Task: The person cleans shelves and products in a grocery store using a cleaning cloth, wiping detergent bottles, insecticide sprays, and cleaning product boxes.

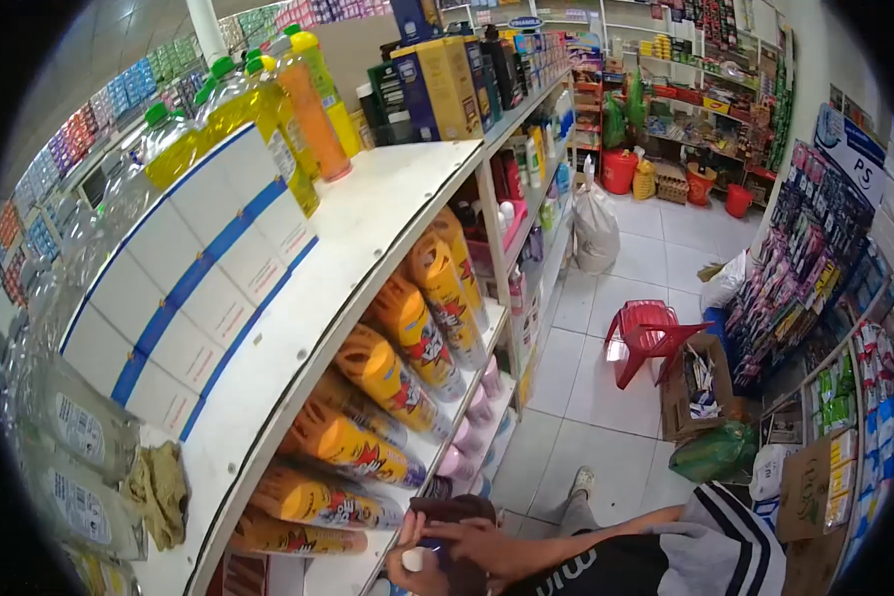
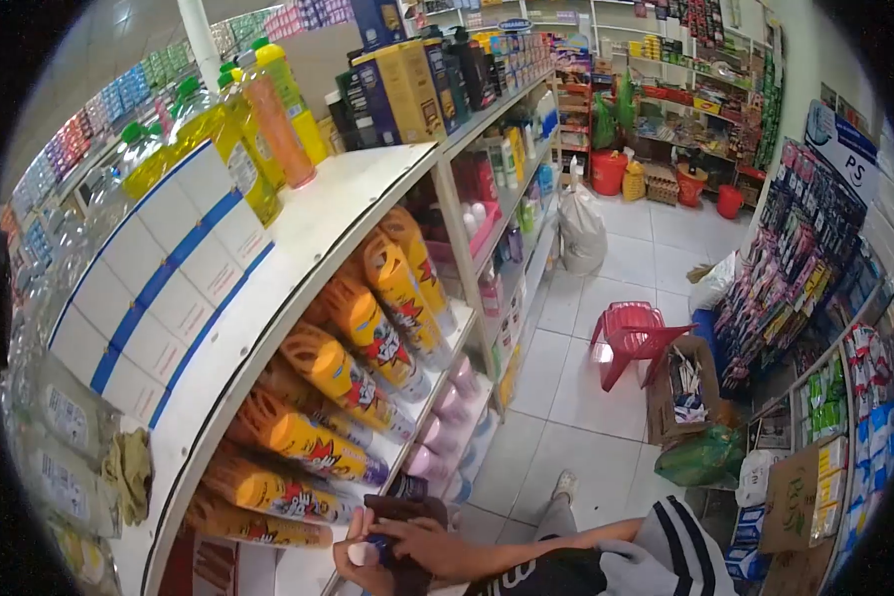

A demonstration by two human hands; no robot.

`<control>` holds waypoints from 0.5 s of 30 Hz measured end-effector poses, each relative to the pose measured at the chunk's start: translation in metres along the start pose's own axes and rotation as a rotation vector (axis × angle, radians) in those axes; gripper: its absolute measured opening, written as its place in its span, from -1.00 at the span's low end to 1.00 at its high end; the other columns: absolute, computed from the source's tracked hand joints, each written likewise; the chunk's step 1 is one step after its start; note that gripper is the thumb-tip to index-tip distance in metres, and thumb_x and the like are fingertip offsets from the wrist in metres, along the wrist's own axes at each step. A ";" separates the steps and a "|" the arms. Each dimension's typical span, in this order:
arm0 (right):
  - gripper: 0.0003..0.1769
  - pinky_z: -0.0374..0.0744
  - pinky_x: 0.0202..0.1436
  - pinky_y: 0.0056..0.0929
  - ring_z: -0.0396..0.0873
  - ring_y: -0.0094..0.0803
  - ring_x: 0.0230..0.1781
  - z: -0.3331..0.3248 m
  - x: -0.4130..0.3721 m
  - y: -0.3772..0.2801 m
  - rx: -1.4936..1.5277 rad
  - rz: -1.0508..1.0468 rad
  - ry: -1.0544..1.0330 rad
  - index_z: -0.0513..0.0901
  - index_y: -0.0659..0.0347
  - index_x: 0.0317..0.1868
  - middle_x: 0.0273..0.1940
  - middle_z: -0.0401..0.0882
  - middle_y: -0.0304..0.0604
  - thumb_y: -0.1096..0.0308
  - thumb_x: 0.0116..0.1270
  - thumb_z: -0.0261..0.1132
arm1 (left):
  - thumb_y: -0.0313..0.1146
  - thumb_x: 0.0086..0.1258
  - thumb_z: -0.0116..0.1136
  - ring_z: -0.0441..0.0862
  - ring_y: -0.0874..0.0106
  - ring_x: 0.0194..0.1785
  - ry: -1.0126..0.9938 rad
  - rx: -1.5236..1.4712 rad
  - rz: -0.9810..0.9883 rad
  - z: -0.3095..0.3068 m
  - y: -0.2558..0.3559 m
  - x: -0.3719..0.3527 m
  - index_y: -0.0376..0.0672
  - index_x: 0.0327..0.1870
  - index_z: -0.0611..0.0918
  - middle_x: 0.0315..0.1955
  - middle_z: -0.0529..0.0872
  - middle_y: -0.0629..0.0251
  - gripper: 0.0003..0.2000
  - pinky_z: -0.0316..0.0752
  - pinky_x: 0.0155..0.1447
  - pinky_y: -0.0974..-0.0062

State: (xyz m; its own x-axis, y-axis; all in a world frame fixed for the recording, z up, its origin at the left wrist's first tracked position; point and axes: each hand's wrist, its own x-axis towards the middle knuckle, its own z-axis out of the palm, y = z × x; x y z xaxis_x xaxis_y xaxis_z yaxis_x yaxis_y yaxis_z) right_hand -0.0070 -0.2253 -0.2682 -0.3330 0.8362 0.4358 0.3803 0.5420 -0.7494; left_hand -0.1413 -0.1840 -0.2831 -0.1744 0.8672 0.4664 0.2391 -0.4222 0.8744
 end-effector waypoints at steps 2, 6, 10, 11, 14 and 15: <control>-0.46 0.16 0.10 -0.17 0.17 -0.11 0.14 -0.022 0.009 -0.009 0.063 0.084 -0.075 0.37 0.18 -0.14 0.25 -0.01 -0.07 0.25 -0.20 0.31 | -0.28 0.08 0.19 0.52 0.34 -0.39 -0.226 0.147 0.090 -0.015 0.044 0.001 -0.31 -0.50 0.52 -0.44 0.59 0.15 -0.76 0.42 -0.19 0.38; -0.28 0.36 -0.08 -0.24 0.40 -0.09 -0.10 -0.020 0.004 0.007 0.148 0.059 -0.012 0.34 0.24 -0.02 -0.07 0.39 0.01 0.21 -0.28 0.36 | -0.17 -0.07 0.18 0.07 0.02 0.27 -0.132 -0.055 0.129 -0.025 0.079 0.015 -0.17 -0.61 0.52 0.20 0.12 -0.07 -0.76 0.02 0.22 0.03; -0.30 0.41 -0.16 -0.30 0.45 -0.09 -0.19 0.013 -0.003 0.003 0.232 0.130 -0.116 0.34 0.25 -0.03 -0.21 0.45 0.02 0.17 -0.25 0.34 | -0.11 -0.10 0.14 -0.11 -0.06 0.30 -0.073 0.062 0.115 -0.051 0.081 0.015 -0.14 -0.67 0.47 0.24 0.00 -0.05 -0.72 -0.17 0.18 -0.18; -0.32 0.38 -0.08 -0.29 0.39 -0.09 -0.10 0.014 -0.004 -0.004 0.261 0.181 -0.221 0.32 0.24 -0.02 -0.12 0.40 -0.01 0.22 -0.21 0.33 | -0.06 -0.08 0.14 -0.08 -0.04 0.29 -0.074 0.108 0.092 -0.056 0.082 0.014 -0.15 -0.66 0.48 0.24 0.02 -0.03 -0.69 -0.13 0.18 -0.17; -0.33 0.40 -0.14 -0.28 0.42 -0.08 -0.16 0.020 0.010 -0.034 0.202 0.020 -0.082 0.34 0.26 -0.06 -0.17 0.42 0.00 0.17 -0.23 0.35 | -0.03 -0.07 0.15 -0.04 -0.02 0.29 -0.105 0.117 0.065 -0.060 0.088 0.005 -0.17 -0.65 0.50 0.23 0.04 -0.05 -0.65 -0.09 0.19 -0.15; -0.33 0.42 -0.22 -0.27 0.44 -0.06 -0.23 0.022 0.013 -0.039 0.130 -0.054 -0.040 0.37 0.27 -0.11 -0.26 0.44 0.00 0.12 -0.25 0.36 | 0.01 -0.07 0.16 0.01 -0.01 0.28 -0.149 0.082 0.089 -0.062 0.082 0.001 -0.20 -0.64 0.51 0.22 0.05 -0.09 -0.62 -0.06 0.20 -0.12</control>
State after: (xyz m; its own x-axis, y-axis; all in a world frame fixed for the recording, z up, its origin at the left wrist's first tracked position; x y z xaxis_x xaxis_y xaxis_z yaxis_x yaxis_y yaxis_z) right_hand -0.0451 -0.2375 -0.2448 -0.3853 0.8009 0.4584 0.2469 0.5681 -0.7851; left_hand -0.1815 -0.2341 -0.2029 -0.0074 0.8593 0.5114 0.3257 -0.4814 0.8137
